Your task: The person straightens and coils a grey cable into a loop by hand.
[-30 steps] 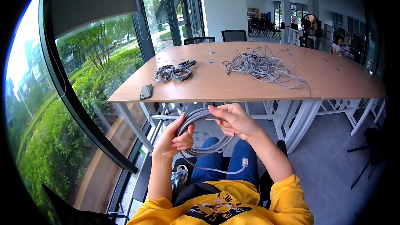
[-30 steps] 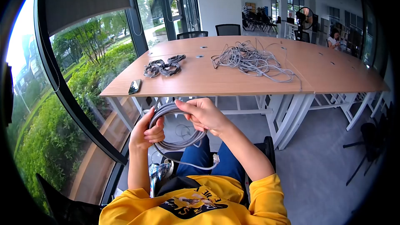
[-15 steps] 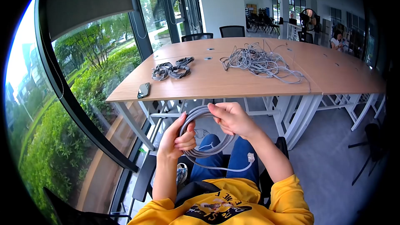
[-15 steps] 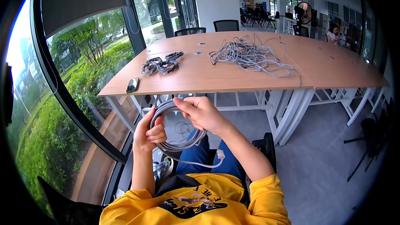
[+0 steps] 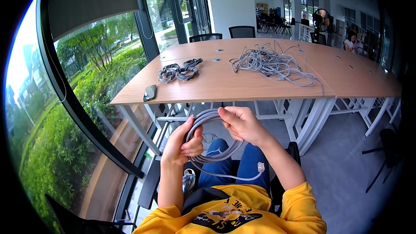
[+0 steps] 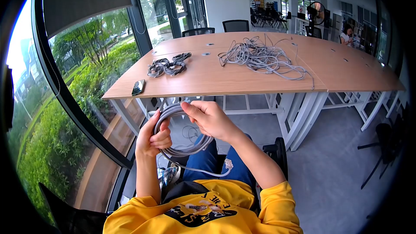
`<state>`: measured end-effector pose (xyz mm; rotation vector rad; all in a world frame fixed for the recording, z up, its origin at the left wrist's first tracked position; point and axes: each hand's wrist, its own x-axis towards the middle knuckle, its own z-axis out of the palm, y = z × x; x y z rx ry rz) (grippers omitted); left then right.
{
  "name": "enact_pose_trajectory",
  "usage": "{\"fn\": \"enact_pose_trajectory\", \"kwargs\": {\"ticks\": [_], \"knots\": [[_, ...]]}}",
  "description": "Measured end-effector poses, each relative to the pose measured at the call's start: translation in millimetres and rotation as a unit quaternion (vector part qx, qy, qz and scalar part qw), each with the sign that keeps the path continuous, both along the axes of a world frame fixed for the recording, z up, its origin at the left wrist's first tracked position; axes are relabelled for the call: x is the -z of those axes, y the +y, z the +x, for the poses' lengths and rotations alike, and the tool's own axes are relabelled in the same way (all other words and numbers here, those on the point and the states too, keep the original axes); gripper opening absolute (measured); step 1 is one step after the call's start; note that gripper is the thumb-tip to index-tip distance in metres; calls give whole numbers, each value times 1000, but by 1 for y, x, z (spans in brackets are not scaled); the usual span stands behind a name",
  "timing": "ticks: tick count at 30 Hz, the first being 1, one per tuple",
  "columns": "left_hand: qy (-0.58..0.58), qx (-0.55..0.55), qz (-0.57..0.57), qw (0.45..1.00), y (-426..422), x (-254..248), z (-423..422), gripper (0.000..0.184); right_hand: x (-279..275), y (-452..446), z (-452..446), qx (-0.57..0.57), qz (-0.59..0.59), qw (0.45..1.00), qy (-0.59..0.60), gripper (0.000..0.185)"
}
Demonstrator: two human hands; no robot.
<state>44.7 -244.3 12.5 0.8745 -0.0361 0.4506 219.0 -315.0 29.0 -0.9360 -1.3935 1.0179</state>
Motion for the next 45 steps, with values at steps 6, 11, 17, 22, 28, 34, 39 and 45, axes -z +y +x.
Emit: {"fn": "enact_pose_trajectory", "kwargs": {"ticks": [6, 11, 17, 22, 28, 34, 39, 45], "knots": [[-10, 35, 13, 999, 0, 5, 1, 48, -4, -2, 0, -6, -7, 1000, -25, 40], [-13, 31, 40, 999, -5, 7, -1, 52, -5, -4, 3, -19, 10, 997, -68, 38], [-176, 214, -8, 961, -14, 16, 6, 66, 4, 3, 0, 34, 76, 991, -104, 40], [-188, 142, -8, 972, -17, 7, -1, 71, 23, 20, -3, -20, 102, 994, -14, 42], [-305, 69, 33, 949, -15, -10, -21, 66, 49, 26, 8, -166, -67, 984, 0, 58], [-385, -19, 89, 919, -13, -27, -42, 61, 57, 43, 20, -12, 43, 995, -92, 44], [-371, -102, 135, 913, -20, -27, -31, 63, -10, 48, 35, 256, 291, 918, -84, 24], [-331, -111, 133, 928, -33, -33, -29, 60, -61, 24, -10, 393, 431, 698, -416, 12]]}}
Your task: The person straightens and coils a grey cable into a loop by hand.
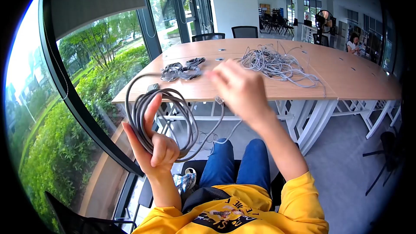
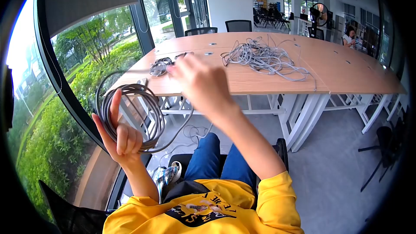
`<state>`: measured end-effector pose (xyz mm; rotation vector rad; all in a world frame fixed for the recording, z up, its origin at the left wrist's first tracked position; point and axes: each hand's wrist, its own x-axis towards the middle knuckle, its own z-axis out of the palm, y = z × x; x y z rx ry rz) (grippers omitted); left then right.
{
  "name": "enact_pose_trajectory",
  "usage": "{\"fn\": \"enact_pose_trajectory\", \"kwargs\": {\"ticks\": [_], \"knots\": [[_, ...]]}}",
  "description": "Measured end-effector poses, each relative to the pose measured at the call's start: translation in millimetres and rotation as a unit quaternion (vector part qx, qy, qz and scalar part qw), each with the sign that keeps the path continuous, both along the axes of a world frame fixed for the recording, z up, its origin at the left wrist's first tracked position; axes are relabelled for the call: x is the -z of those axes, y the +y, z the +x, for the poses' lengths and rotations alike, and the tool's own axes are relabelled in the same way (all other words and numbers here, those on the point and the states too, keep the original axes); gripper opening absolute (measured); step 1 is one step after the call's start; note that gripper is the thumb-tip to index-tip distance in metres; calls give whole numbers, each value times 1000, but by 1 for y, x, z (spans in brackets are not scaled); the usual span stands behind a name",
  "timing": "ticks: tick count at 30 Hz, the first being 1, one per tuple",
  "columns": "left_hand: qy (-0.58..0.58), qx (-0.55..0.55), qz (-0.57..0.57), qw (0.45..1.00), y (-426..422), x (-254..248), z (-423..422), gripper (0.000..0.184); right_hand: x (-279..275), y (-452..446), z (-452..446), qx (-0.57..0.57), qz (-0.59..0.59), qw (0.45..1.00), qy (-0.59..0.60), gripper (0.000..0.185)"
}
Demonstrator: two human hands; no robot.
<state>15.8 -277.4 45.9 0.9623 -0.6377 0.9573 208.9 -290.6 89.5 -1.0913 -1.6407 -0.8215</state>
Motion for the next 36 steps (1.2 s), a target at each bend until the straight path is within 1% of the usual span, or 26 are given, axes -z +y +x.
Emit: {"fn": "enact_pose_trajectory", "kwargs": {"ticks": [1, 2, 3, 5, 6, 7, 8, 10, 11, 12, 14, 15, 17, 18, 20, 21, 22, 23, 25, 26, 28, 30, 31, 32, 35, 36], "knots": [[9, -45, -7, 999, 2, 2, -4, 55, 8, -5, -9, 37, -19, 999, -32, 10], [16, -91, -12, 996, 4, 3, -8, 52, 18, -2, -12, 47, -5, 997, -59, 8], [8, -66, -1, 998, 6, -1, -10, 39, 25, -3, -12, 55, -17, 996, -63, 6], [21, -60, -6, 998, 9, -1, -10, 35, 37, -8, -15, 63, -26, 995, -69, 9], [39, -53, -16, 998, 11, 2, -9, 33, 43, -11, -19, 67, -50, 992, -93, 15], [47, -54, -28, 997, 13, 5, -6, 32, 50, -13, -21, 71, -74, 988, -116, 22], [54, -57, -24, 997, 13, 6, -1, 35, 56, -13, -23, 71, -78, 988, -116, 22], [95, -74, -27, 992, 13, 12, 5, 39, 65, -13, -25, 58, -98, 984, -134, 30], [137, -130, -39, 981, 11, 14, 7, 43, 65, -18, -26, 46, -163, 982, -87, 37], [166, -175, -45, 969, 11, 16, 10, 45, 64, -18, -25, 46, -162, 982, -87, 37], [178, -189, -13, 966, 13, 18, 16, 45, 66, -17, -24, 25, -214, 976, -35, 31], [187, -227, 1, 956, 11, 17, 19, 46, 71, -14, -23, 25, -214, 976, -33, 31], [212, -234, -5, 949, 10, 15, 23, 41, 81, -5, -19, -37, -183, 982, 19, 22], [235, -250, -5, 939, 10, 13, 24, 39, 84, -2, -18, -37, -182, 982, 19, 22], [222, -262, 23, 939, 19, 17, 30, 35, 89, 3, -17, -166, -241, 935, 202, 17], [214, -259, 18, 942, 22, 18, 32, 35, 89, 4, -16, -166, -241, 934, 202, 17], [205, -255, 12, 945, 24, 19, 34, 35, 89, 4, -16, -255, -327, 857, 306, 18], [180, -245, -5, 953, 25, 20, 36, 34, 90, 4, -15, -335, -403, 751, 402, 20], [116, -213, -39, 969, 22, 19, 37, 32, 114, 17, -15, -363, -377, 757, 391, 21], [77, -184, -17, 980, 24, 17, 35, 32, 126, 23, -15, -392, -350, 762, 379, 22], [24, -126, -21, 991, 21, 10, 31, 32, 138, 23, -17, -376, -361, 762, 383, 20], [16, -98, -32, 995, 21, 9, 25, 34, 149, 20, -21, -292, -285, 839, 359, 19], [-2, -85, -56, 995, 21, 9, 23, 34, 158, 21, -16, -296, -270, 828, 391, 19], [-22, -71, -78, 994, 21, 8, 22, 34, 166, 22, -11, -296, -269, 829, 391, 19], [-49, -46, -80, 995, 31, 10, 18, 33, 182, 25, -5, -303, -183, 858, 373, 19], [-60, -36, -82, 994, 32, 10, 18, 33, 178, 21, -4, -302, -183, 858, 374, 19]]}}
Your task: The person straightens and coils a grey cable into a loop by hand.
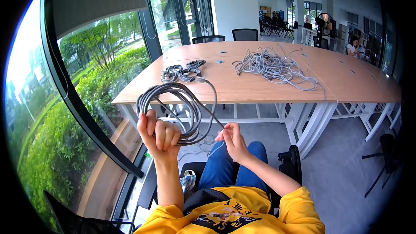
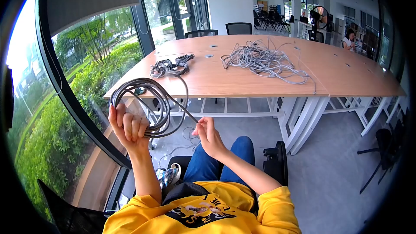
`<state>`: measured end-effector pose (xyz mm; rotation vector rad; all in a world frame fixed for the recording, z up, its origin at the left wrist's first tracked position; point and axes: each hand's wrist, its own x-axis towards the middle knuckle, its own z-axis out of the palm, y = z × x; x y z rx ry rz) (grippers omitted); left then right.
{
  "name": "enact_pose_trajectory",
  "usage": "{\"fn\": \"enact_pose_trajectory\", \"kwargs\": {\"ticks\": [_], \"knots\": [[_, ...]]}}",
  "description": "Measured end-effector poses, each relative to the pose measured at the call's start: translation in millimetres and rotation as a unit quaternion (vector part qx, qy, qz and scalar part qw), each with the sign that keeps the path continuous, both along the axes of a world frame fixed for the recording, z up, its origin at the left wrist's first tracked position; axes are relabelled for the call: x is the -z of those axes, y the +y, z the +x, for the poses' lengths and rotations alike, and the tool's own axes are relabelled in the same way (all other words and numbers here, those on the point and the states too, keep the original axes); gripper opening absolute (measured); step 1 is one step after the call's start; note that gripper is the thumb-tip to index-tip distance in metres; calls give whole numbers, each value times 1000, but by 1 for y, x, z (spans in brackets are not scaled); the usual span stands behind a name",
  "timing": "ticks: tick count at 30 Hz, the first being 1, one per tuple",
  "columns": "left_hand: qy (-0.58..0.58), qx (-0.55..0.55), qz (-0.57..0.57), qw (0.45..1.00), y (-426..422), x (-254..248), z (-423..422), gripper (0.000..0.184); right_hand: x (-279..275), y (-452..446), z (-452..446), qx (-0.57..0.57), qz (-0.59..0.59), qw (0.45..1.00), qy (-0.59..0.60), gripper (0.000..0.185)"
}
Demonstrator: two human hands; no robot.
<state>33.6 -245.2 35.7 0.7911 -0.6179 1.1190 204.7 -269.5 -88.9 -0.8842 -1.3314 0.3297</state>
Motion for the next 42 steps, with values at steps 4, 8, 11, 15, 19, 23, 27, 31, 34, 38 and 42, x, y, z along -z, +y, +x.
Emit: {"fn": "enact_pose_trajectory", "kwargs": {"ticks": [4, 8, 11, 15, 19, 23, 27, 31, 34, 38, 42], "knots": [[22, -58, -1, 998, 3, 2, 1, 32, -29, -24, -1, 130, 1, 981, -143, 12], [226, -240, 45, 943, 10, 5, 4, 33, -96, -30, -9, 253, 178, 893, -327, 5], [240, -274, -23, 931, 11, -2, 8, 39, -147, -39, -11, 265, 167, 831, -460, 5], [280, -272, -39, 920, 18, -4, 16, 37, -154, -45, -14, 225, 115, 775, -580, 6], [304, -237, -77, 920, 25, 1, 19, 35, -149, -49, -10, 197, 53, 764, -612, 13], [407, -299, -16, 863, 14, 1, 33, 42, -146, -50, -13, 149, 77, 810, -563, 19], [465, -409, -4, 786, 4, 4, 46, 36, -142, -50, -13, 125, 12, 816, -564, 15], [352, -376, -69, 854, 23, -1, 34, 38, -124, -54, -15, -60, -109, 945, -302, 21], [327, -310, -49, 891, 33, -4, 15, 35, -105, -48, -9, -103, -62, 962, -246, 19], [377, -145, -53, 913, 41, 2, 5, 33, -147, -47, -7, 61, 107, 953, -275, 13], [407, -62, -155, 898, 26, 1, 10, 39, -183, -52, -23, 60, 81, 893, -438, 10]]}}
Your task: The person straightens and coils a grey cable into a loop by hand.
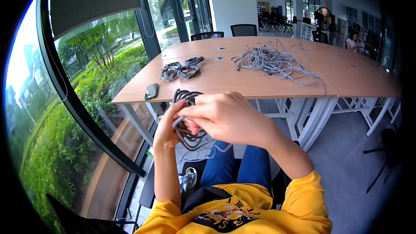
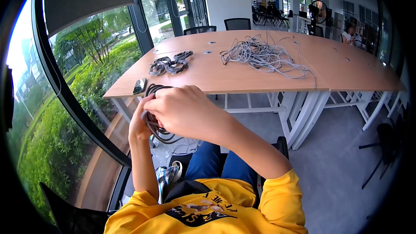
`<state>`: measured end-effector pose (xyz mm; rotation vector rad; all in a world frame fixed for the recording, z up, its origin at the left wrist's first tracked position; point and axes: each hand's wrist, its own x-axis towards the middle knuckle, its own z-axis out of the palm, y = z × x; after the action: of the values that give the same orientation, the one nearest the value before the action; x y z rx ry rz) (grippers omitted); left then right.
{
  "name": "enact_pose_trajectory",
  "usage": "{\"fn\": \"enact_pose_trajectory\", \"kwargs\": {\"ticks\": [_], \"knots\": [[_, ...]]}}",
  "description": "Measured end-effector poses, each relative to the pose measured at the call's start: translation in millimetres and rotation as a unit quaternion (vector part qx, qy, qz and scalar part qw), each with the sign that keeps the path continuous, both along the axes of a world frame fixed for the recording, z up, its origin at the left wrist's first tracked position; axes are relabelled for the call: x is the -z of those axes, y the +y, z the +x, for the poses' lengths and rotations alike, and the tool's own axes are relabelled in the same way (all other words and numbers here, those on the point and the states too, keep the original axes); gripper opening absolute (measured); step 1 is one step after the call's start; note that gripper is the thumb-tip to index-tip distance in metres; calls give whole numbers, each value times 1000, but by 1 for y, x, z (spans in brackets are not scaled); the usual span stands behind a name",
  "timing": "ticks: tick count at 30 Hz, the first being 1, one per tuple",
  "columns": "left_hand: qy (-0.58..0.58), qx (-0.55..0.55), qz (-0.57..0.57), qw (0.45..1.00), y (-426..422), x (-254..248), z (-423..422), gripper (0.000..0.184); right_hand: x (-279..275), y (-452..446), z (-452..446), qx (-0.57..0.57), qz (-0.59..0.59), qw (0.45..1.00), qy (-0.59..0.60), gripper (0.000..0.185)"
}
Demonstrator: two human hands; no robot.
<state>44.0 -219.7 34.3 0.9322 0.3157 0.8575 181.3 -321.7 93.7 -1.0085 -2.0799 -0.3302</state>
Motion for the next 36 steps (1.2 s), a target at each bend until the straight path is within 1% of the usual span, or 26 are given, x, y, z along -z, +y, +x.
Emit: {"fn": "enact_pose_trajectory", "kwargs": {"ticks": [1, 2, 3, 5, 6, 8, 9, 10, 11, 13, 16, 18, 20, 21, 22, 23, 24, 26, 27, 28, 30, 31, 32, 34, 35, 36], "knots": [[0, -10, -6, 1000, 1, 2, 1, 38, -4, 0, -3, 28, -41, 997, -51, 13], [1, -14, -8, 1000, 5, 5, 1, 37, -6, 0, -3, 28, -41, 998, -50, 13], [1, -18, -11, 1000, 8, 9, 1, 37, -8, 1, -3, 31, -81, 995, -50, 15], [-71, 105, 3, 992, 18, 13, -6, 37, -12, 0, -3, 60, -145, 985, -78, 16], [-71, 105, 2, 992, 15, 12, -6, 37, -14, -2, -3, 60, -145, 984, -78, 16], [-53, 98, 4, 994, 5, 4, -4, 37, -17, -4, -5, 15, -215, 973, -84, 16], [-10, 22, 32, 999, -1, 2, 1, 36, -18, -5, -6, 15, -214, 973, -85, 16], [8, -19, 50, 999, 3, 9, 3, 35, -19, -6, -7, 23, -252, 959, -127, 16], [16, -22, 71, 997, 3, 8, 4, 34, -20, -7, -7, 32, -289, 942, -169, 17], [25, -23, 93, 995, 0, 7, 6, 34, -14, -5, -4, 29, -293, 942, -162, 18], [57, -35, 79, 995, -9, 0, 11, 31, -17, -4, -4, 22, -320, 934, -159, 17], [95, -84, 63, 990, -25, -8, 17, 28, -20, -3, -5, 20, -342, 926, -161, 17], [88, -67, 78, 991, -24, 1, 17, 27, -19, -1, -5, 47, -358, 917, -170, 15], [103, -33, 117, 987, -20, 7, 15, 28, -14, 4, -2, 47, -358, 917, -170, 15], [118, 1, 155, 981, -20, 6, 14, 30, -7, 11, 3, 2, -329, 933, -144, 16], [116, -24, 117, 986, -26, -1, 17, 34, -2, 15, 6, -43, -300, 946, -117, 19], [115, -25, 116, 986, -22, -2, 14, 34, -2, 12, 7, -44, -300, 946, -117, 19], [10, 83, 59, 995, -10, -3, 1, 36, 1, 4, 10, -92, -313, 945, 25, 26], [-61, 94, 36, 993, -10, -8, -3, 37, 4, -3, 16, -115, -429, 883, 154, 29], [-119, 133, 40, 983, -2, -9, -10, 37, 17, -4, 23, -114, -428, 883, 152, 29], [-167, 125, 55, 976, 2, -9, -18, 37, 43, 7, 36, -251, -451, 806, 292, 24], [-183, 135, 55, 972, 3, -10, -19, 37, 46, 7, 40, -251, -476, 800, 265, 15], [-183, 135, 56, 972, 3, -10, -19, 37, 44, 7, 45, -252, -476, 800, 265, 15], [-178, 120, 62, 975, 2, -8, -17, 37, 27, 3, 49, -98, -435, 874, 194, 11], [-154, 107, 64, 980, 1, -7, -14, 36, 32, 13, 50, -153, -237, 929, 238, 19], [-96, 73, 93, 988, -4, -9, -10, 36, 14, 4, 49, -84, -196, 961, 178, 19]]}}
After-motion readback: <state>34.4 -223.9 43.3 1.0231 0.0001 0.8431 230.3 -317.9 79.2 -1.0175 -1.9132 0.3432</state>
